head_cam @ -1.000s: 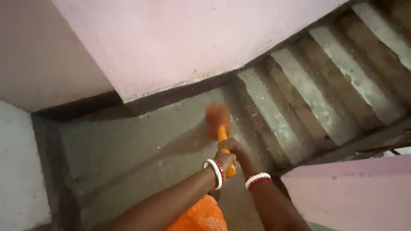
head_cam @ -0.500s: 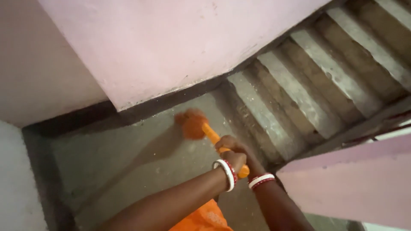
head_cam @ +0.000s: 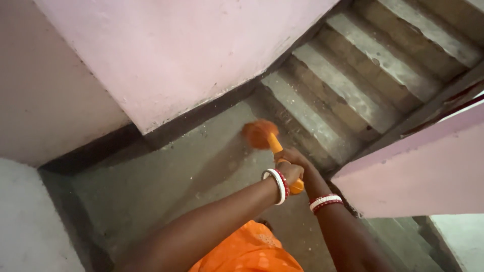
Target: The person sweeps the floor at the base of the stairs using a broom.
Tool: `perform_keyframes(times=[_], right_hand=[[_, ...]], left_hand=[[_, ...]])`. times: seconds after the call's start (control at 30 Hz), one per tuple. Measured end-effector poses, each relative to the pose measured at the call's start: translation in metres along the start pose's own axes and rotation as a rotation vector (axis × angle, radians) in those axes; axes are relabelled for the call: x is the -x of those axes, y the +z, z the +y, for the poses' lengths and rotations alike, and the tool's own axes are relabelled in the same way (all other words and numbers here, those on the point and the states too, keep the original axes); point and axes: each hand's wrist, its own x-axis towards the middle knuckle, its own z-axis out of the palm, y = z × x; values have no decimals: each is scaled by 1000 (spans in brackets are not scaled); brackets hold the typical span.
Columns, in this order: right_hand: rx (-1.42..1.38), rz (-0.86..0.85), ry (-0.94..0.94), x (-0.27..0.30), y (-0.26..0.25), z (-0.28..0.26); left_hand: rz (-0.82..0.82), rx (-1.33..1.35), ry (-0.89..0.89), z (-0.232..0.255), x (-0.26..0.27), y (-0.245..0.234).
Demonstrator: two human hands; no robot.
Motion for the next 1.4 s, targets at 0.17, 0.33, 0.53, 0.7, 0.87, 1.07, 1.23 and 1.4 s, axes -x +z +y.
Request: perform_keyframes(times=[0.17, 0.33, 0.53, 0.7, 0.87, 1.07, 1.23, 1.4], right_hand=[[266, 132, 180, -31, 41, -15], [365, 178, 333, -31, 98, -51], [409, 249, 398, -38, 81, -63], [478, 263, 369, -30, 44, -55], [495, 253, 388, -1, 10, -33], [490, 245, 432, 4, -9, -3], [472, 248, 424, -29, -19, -3], [469, 225, 399, -61, 11, -4]], left_hand=[[-96, -206, 127, -33, -81, -11], [-77, -21, 2, -46, -70, -28], [65, 2, 70, -18, -36, -27], [136, -91, 174, 11, -30, -16], [171, -271, 279, 39, -21, 12], [170, -524, 366, 61, -18, 39], [168, -961, 539, 56, -63, 41], [113, -1438, 931, 2, -163, 31]])
